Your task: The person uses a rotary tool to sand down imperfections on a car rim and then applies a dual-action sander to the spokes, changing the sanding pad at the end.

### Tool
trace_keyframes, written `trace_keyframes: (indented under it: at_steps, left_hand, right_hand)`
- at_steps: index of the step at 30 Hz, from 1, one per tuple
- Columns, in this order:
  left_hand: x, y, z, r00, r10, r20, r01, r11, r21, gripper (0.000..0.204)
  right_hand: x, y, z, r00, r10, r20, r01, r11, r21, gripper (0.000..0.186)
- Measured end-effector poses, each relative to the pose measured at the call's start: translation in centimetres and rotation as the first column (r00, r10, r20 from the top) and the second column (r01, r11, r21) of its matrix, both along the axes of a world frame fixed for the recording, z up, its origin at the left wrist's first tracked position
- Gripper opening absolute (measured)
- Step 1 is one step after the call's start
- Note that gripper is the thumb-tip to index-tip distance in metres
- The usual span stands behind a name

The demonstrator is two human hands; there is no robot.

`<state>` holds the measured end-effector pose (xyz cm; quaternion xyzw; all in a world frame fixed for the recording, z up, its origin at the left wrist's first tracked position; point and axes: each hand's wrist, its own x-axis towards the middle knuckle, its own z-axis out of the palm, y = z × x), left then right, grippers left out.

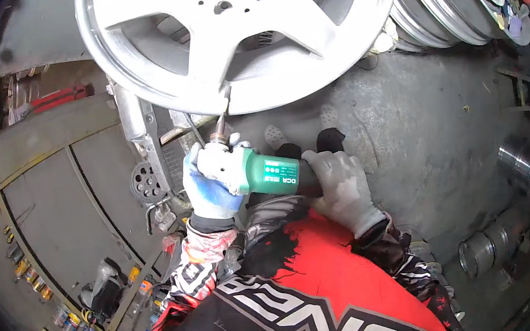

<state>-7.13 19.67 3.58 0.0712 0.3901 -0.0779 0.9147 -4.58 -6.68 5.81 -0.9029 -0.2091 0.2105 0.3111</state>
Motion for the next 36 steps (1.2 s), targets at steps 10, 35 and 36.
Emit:
trace_keyframes:
  at_steps: [10,35,36]
  left_hand:
    - [0.4,-6.9,-1.6,0.994,0.018,0.107,-0.006,0.993,-0.116,0.061]
    - [0.3,-6.1,1.5,0.999,0.009,0.043,-0.005,0.995,-0.103,0.063]
    - [0.7,-7.2,1.6,1.000,0.019,0.021,-0.017,0.996,-0.090,0.061]
  right_hand:
    - [-0.5,-5.3,2.4,0.999,-0.004,0.051,0.013,0.984,-0.175,0.077]
    - [0.8,-5.5,2.0,0.997,0.028,-0.076,-0.033,0.998,-0.060,0.077]
    - [0.8,-6.3,2.3,0.997,0.013,-0.073,-0.020,0.996,-0.091,0.077]
